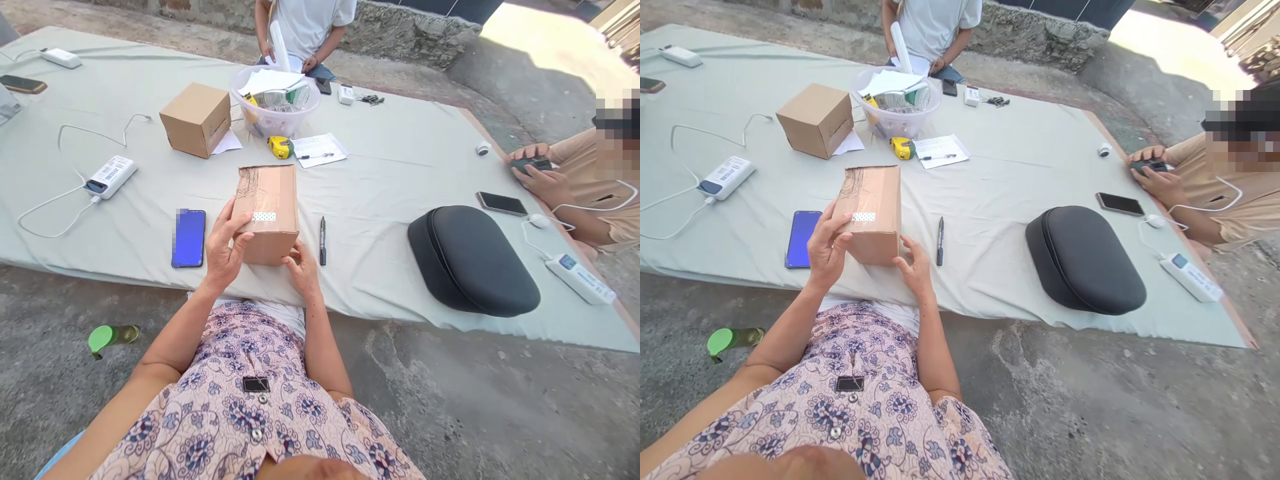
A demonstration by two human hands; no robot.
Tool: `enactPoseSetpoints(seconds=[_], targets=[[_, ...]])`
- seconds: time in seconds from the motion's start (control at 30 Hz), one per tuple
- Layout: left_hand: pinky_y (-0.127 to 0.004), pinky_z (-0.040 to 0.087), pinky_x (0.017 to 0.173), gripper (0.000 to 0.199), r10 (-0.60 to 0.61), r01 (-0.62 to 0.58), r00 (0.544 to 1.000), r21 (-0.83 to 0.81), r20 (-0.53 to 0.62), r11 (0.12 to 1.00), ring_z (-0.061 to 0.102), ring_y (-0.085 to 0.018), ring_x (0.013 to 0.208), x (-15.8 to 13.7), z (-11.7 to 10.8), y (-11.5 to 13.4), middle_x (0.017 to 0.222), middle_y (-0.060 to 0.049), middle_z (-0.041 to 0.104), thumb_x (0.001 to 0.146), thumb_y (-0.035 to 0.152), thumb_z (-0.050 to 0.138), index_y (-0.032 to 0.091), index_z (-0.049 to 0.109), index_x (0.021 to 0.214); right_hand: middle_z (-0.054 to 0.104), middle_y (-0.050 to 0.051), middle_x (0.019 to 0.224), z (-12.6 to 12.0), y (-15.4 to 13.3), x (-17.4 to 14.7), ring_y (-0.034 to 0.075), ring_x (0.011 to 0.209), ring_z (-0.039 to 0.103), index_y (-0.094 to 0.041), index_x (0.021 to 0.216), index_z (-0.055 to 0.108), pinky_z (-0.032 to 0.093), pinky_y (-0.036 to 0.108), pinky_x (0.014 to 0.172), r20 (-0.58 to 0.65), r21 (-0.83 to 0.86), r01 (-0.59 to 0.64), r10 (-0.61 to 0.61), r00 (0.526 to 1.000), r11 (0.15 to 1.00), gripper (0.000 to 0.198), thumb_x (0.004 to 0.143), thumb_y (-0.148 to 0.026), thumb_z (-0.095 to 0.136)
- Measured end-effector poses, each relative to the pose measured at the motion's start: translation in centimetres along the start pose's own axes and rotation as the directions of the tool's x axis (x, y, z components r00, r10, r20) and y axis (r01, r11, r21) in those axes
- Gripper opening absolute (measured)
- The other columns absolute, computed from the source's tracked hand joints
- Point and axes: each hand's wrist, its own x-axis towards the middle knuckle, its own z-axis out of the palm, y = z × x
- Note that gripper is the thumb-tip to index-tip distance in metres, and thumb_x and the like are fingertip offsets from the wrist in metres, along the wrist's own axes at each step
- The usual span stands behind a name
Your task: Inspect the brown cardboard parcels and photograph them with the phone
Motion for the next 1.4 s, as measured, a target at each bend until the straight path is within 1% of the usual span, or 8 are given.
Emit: enactPoseSetpoints(seconds=[0.17,0.27,0.43,0.7,0.9,1.0,1.2,1.4], targets=[[-0.041,0.046,0.117,0.034,-0.102,0.085,0.987,-0.135,-0.122,0.987,0.054,-0.025,0.142,0.0,-0.1,-0.1,0.135,-0.008,0.068,0.097,0.051,0.059,0.028,0.070,0.118,0.071,0.010,0.131,-0.2,-0.3,-0.6,0.023,0.104,0.070,-0.026,0.141,0.061,0.057,0.043,0.098,0.028,-0.031,-0.056,0.057,0.998,0.998,0.067,0.082,-0.057,0.072],[-0.040,0.044,0.118,0.038,-0.238,0.194,0.958,-0.247,-0.159,0.949,0.056,-0.024,0.138,-0.4,0.2,-0.7,0.131,-0.007,0.068,0.096,0.056,0.057,0.027,0.068,0.119,0.072,0.010,0.124,-1.1,-0.9,-0.6,0.020,0.096,0.069,-0.025,0.129,0.069,0.059,0.037,0.088,-0.151,-0.012,-0.019,0.017,0.988,1.000,0.058,0.083,-0.060,0.070],[-0.042,0.044,0.114,0.049,-0.463,0.434,0.886,-0.288,-0.037,0.854,0.056,-0.027,0.135,-1.3,0.9,-2.0,0.134,-0.011,0.063,0.093,0.067,0.054,0.022,0.065,0.110,0.067,0.010,0.119,-3.2,-2.4,-0.7,0.023,0.119,0.062,-0.024,0.113,0.076,0.054,0.039,0.101,-0.437,-0.092,0.082,-0.114,0.892,0.992,0.045,0.086,-0.060,0.067],[-0.033,0.041,0.068,0.076,-0.637,0.635,0.767,0.048,0.075,0.771,0.051,-0.018,0.073,-1.2,0.3,-2.7,0.075,-0.001,0.051,0.074,0.097,0.036,0.022,0.048,0.081,0.059,0.010,0.120,-3.6,-2.8,-1.0,0.026,0.122,0.059,-0.025,0.112,0.077,0.057,0.041,0.097,-0.359,-0.166,0.041,-0.099,0.928,0.985,0.047,0.083,-0.062,0.071],[-0.035,0.044,0.081,0.053,-0.701,0.702,0.704,0.039,0.112,0.711,0.059,-0.024,0.094,-1.5,0.6,-3.3,0.097,-0.006,0.062,0.086,0.072,0.054,0.022,0.052,0.103,0.058,0.009,0.116,-3.4,-3.2,-1.1,0.022,0.107,0.061,-0.024,0.106,0.077,0.058,0.036,0.087,-0.279,-0.220,0.058,-0.120,0.953,0.974,0.045,0.084,-0.063,0.069],[-0.039,0.046,0.095,0.041,-0.684,0.688,0.720,0.013,0.121,0.726,0.059,-0.027,0.112,-1.5,0.7,-3.4,0.113,-0.010,0.066,0.090,0.050,0.052,0.020,0.054,0.117,0.061,0.007,0.107,-3.6,-3.4,-0.6,0.018,0.089,0.061,-0.023,0.111,0.072,0.055,0.033,0.078,-0.282,-0.152,0.043,-0.085,0.956,0.987,0.050,0.088,-0.066,0.061],[-0.040,0.045,0.109,0.057,-0.561,0.590,0.800,-0.106,0.213,0.801,0.055,-0.029,0.129,-1.3,0.1,-3.6,0.140,-0.012,0.060,0.081,0.037,0.055,0.019,0.052,0.135,0.049,-0.004,0.070,-5.0,-4.5,1.8,0.016,0.063,0.046,-0.021,0.152,0.041,0.047,0.031,0.067,-0.305,-0.122,-0.070,0.029,0.952,0.990,0.076,0.093,-0.068,0.049],[-0.030,0.050,0.082,0.073,-0.495,0.569,0.811,-0.226,0.311,0.791,0.063,-0.018,0.092,-1.7,0.8,-4.4,0.109,-0.005,0.068,0.062,0.019,0.055,0.025,0.040,0.133,0.055,-0.001,0.079,-5.6,-5.6,2.7,0.017,0.074,0.054,-0.025,0.136,0.057,0.050,0.033,0.078,-0.350,-0.180,-0.037,-0.029,0.936,0.983,0.059,0.091,-0.063,0.054]])
